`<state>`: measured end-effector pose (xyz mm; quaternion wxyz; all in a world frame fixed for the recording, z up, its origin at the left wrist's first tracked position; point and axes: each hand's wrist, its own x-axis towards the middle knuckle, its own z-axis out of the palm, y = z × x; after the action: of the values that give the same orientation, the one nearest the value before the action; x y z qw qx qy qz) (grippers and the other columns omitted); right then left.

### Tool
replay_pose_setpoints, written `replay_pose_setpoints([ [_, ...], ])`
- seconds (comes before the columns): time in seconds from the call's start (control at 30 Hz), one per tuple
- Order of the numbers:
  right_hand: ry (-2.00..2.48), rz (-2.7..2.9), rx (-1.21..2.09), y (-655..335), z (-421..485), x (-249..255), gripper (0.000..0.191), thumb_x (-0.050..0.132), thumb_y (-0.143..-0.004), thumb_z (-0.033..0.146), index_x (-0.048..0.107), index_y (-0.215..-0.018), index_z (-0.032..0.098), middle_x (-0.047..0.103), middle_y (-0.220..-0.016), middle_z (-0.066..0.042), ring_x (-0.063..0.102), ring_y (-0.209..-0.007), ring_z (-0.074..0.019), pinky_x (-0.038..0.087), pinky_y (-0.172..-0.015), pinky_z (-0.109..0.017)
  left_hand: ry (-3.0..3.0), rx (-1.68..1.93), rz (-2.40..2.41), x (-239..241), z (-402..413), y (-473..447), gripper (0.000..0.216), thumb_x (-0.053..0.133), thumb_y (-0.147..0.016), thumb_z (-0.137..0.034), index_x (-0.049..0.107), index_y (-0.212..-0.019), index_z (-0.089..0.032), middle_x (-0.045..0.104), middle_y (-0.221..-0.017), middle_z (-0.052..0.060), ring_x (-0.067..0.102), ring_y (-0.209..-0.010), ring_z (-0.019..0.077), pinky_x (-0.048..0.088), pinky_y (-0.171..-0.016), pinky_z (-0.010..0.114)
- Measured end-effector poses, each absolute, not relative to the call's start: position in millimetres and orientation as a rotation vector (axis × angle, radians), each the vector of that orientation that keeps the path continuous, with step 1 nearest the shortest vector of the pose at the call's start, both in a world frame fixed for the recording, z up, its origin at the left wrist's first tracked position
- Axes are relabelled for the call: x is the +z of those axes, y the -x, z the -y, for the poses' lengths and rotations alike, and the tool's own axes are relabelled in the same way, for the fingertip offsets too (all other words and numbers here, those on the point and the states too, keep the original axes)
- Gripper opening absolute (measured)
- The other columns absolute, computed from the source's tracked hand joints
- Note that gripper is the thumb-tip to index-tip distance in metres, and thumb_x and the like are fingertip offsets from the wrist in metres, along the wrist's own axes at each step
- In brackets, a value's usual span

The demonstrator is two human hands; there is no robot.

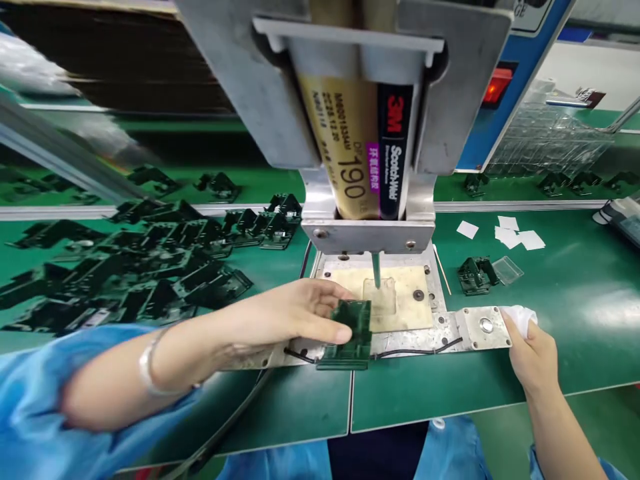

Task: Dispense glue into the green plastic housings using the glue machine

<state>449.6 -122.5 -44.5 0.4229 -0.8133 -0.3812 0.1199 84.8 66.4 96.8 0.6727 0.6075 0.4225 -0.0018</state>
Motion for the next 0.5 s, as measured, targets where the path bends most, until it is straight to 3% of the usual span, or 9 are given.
replay_pose_setpoints([
  [0.13,2.041,0.911,0.27,-443,121,-37,0.054,0.06,-0.078,0.069,0.072,-0.067,0.017,0.067,-0.066,-0.007,0.065,-0.065,-0.0275,0.049,-0.055,-0.03,-1.355,0.055,-0.966,83,-68,-116,0.069,0.094,-0.059,-0.048,0.065,-0.114,-0.017,0.071,-0.105,0.011,0.069,-0.102,0.027,0.058,-0.089,0.038],
  [0.3,2.024,0.938,0.284,-440,118,-32,0.053,0.06,-0.078,0.067,0.062,-0.055,0.019,0.061,-0.059,-0.005,0.058,-0.058,-0.024,0.044,-0.05,-0.029,-1.547,0.196,-0.913,75,-77,-129,0.069,0.091,-0.062,-0.048,0.057,-0.114,-0.017,0.067,-0.086,0.005,0.067,-0.082,0.0237,0.057,-0.078,0.039],
  [0.5,2.019,0.916,0.289,-442,118,-34,0.053,0.061,-0.077,0.068,0.064,-0.057,0.019,0.06,-0.06,-0.005,0.056,-0.059,-0.0235,0.044,-0.052,-0.029,-1.816,0.377,-0.939,51,-69,-126,0.076,0.084,-0.066,-0.058,0.052,-0.122,-0.017,0.063,-0.092,0.005,0.062,-0.079,0.022,0.056,-0.079,0.041],
])
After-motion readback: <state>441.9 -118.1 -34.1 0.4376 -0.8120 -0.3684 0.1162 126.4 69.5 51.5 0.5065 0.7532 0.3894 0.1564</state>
